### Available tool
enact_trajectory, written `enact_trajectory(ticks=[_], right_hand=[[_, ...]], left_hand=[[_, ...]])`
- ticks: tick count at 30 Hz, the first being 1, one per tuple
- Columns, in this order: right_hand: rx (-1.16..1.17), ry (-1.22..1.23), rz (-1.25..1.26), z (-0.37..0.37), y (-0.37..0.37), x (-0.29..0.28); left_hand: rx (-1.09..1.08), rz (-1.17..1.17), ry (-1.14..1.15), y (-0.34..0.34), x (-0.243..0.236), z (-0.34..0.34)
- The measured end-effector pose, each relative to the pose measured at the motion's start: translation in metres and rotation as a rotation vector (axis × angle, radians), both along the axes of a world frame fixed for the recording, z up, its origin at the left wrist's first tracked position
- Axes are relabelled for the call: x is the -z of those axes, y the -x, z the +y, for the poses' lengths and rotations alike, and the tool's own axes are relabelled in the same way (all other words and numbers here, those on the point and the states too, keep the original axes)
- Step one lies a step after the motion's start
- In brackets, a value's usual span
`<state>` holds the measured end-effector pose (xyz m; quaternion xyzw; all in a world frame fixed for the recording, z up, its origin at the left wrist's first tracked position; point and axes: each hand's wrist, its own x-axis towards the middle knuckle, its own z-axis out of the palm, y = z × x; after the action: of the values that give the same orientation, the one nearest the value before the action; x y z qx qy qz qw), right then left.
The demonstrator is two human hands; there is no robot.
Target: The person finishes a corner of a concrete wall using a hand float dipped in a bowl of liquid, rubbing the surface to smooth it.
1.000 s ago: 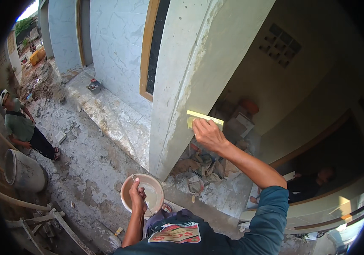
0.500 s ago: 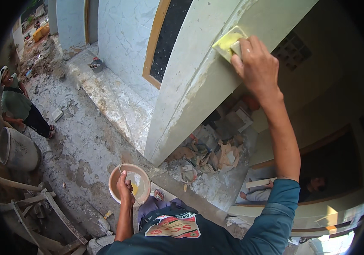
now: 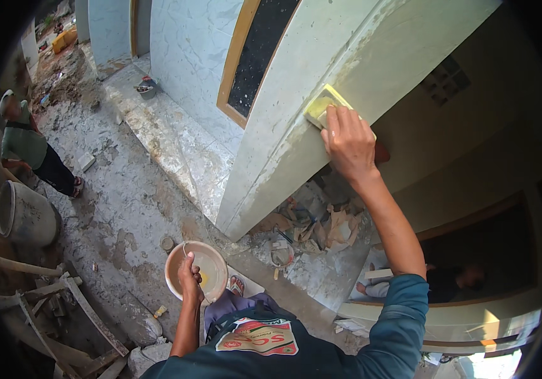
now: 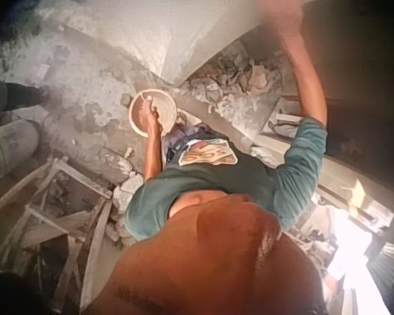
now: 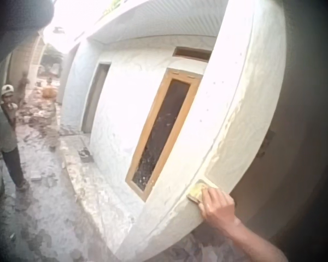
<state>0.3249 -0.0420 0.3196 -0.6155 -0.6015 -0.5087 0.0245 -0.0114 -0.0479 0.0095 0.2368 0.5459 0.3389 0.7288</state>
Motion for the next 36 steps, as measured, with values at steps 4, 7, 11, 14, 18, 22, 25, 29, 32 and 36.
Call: enact_trajectory(ticks=[4,7,11,14,18,22,25,29,32,36], right_hand=[[0.042,0.555,-0.059,-0.014,-0.02,0.112],[-0.044,0.321,-0.136,-0.018,-0.023,0.085],[0.043,-0.172,-0.159,-0.005,-0.007,-0.075],[0.05,-0.305,-0.175,-0.017,-0.013,-0.168],[0.122,-0.195,-0.003,-0.014,-0.014,-0.188],[-0.01,0.084,0.097,0.012,-0.004,-0.059],[-0.035,0.371,0.285,0.007,0.004,0.072],[-0.042,0.501,0.4,-0.019,-0.011,0.188],[-0.079,0.35,0.441,-0.026,0.0,0.152],[-0.075,0.05,0.207,-0.031,0.009,0.026]], left_hand=[[0.01,-0.015,0.0,0.007,-0.002,-0.003],[-0.041,-0.001,0.009,0.016,0.004,-0.002],[-0.036,0.018,0.009,0.018,0.018,-0.005],[0.025,0.034,0.008,0.014,0.02,-0.005],[0.002,0.051,0.019,0.016,0.017,-0.003],[-0.005,0.063,0.01,0.023,0.017,-0.004],[0.008,0.066,0.027,0.028,0.023,-0.002],[0.017,0.027,-0.002,0.031,0.015,-0.005],[0.026,0.051,0.026,0.029,0.012,0.0],[0.008,0.045,0.013,0.032,0.02,0.001]])
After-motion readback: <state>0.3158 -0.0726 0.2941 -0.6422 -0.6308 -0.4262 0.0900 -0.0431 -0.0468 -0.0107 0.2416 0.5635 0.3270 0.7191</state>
